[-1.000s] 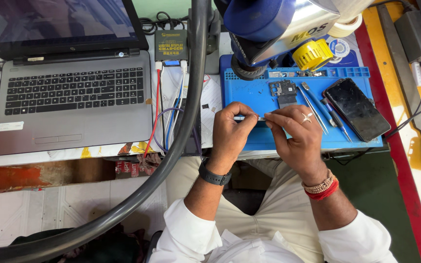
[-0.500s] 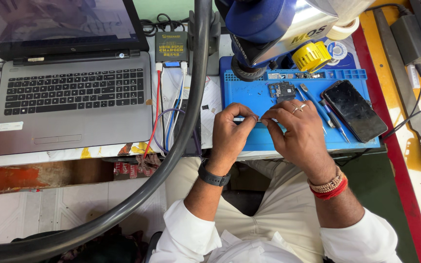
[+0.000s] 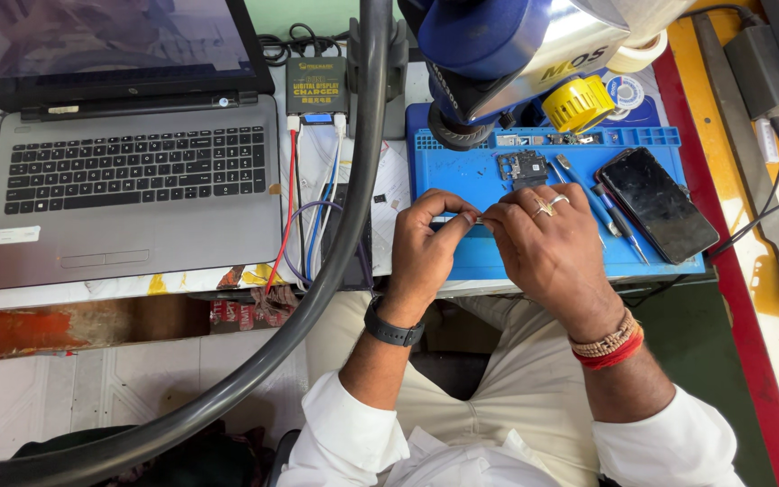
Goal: The person repairs a smartphone at a workbench. They pick up the phone, use tweezers on its edge, open the back cover, and work on the internal components with tweezers while holding the phone steady on a blue mat.
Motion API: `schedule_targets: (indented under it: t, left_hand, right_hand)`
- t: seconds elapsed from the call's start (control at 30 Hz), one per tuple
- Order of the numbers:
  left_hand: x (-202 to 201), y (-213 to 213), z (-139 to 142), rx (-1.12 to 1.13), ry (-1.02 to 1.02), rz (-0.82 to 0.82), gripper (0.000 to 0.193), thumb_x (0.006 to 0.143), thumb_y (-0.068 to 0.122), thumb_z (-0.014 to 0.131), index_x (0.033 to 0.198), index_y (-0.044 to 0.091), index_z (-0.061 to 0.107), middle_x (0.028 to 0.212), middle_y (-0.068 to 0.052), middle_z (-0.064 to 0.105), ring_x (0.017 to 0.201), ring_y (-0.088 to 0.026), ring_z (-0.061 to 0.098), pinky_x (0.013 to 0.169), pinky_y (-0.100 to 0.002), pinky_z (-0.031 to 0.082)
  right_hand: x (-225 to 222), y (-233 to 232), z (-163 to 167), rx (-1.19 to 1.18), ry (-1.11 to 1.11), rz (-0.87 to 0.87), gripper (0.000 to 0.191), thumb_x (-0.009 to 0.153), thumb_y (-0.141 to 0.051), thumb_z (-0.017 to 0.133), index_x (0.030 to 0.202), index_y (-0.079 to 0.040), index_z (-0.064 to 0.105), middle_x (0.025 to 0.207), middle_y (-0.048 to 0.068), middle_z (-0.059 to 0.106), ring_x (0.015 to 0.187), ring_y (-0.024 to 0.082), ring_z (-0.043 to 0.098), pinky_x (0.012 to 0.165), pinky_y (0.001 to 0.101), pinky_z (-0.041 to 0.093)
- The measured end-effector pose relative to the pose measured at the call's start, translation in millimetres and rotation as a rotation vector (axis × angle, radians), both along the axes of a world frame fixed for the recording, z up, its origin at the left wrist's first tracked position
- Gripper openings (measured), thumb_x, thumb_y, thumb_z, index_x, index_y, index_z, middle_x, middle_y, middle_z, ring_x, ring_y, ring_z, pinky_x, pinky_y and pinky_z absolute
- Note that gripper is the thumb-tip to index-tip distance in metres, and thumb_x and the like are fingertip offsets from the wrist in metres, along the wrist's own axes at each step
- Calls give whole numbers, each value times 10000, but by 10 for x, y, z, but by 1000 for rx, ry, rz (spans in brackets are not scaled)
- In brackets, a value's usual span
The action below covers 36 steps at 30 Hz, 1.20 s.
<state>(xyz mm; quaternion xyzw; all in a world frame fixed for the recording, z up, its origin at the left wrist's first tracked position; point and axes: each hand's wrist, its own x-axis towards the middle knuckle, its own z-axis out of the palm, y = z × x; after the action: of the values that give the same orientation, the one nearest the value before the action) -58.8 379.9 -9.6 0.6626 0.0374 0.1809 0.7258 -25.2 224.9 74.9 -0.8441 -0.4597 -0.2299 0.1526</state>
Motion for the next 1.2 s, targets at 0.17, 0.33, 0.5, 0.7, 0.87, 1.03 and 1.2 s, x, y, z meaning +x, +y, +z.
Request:
schedule_targets:
  t: [0.17,0.33,0.5,0.7,0.87,1.03,1.2]
  left_hand:
    - [-40,2,21,95,-104,20,55,941,32,684,950,2,730,988,-82,698,935,-183,681,837,-307,534]
    - [-91,28,63,229,-192,24,65,990,63,682,1026,26,722,1023,-72,699,936,-204,708,817,-314,565]
    - [-139,49,82,299,-224,27,100,973,50,712,1071,36,725,1020,-77,693,919,-219,708,790,-323,566]
    - [-127,70,57,410,-274,81,163,913,30,761,1073,57,741,1001,-71,701,920,-231,704,774,-330,574]
    - [-123,64,44,478,-313,127,175,892,43,790,1060,67,748,993,-66,714,916,-235,696,780,-340,566]
    - [-119,68,38,452,-312,122,180,902,41,785,1077,68,750,998,-66,713,912,-225,699,771,-331,573]
    - [-109,65,30,422,-299,103,179,911,29,776,1085,63,750,1005,-64,711,903,-207,709,759,-312,589]
  right_hand:
    - [-2,-9,18,-33,-75,14,116,897,-103,766,970,-91,678,962,34,686,897,248,638,857,405,455]
    - [10,-28,-5,64,27,48,109,908,-78,772,976,-90,688,963,29,685,893,242,641,831,401,452]
    - [25,-43,-29,138,138,41,105,908,-98,778,964,-95,689,961,36,686,886,254,641,785,406,446]
    - [47,-37,8,101,225,25,92,909,-98,755,933,-79,669,929,52,678,863,281,637,766,419,443]
    - [46,-18,17,30,148,3,96,902,-103,745,940,-69,664,931,57,685,854,291,639,780,435,453]
    - [37,-11,-35,102,211,-15,84,920,-100,745,949,-63,675,951,71,686,877,299,649,775,432,458]
    - [54,-19,-94,155,284,-35,74,923,-101,746,957,-54,699,966,81,692,903,305,659,780,433,466]
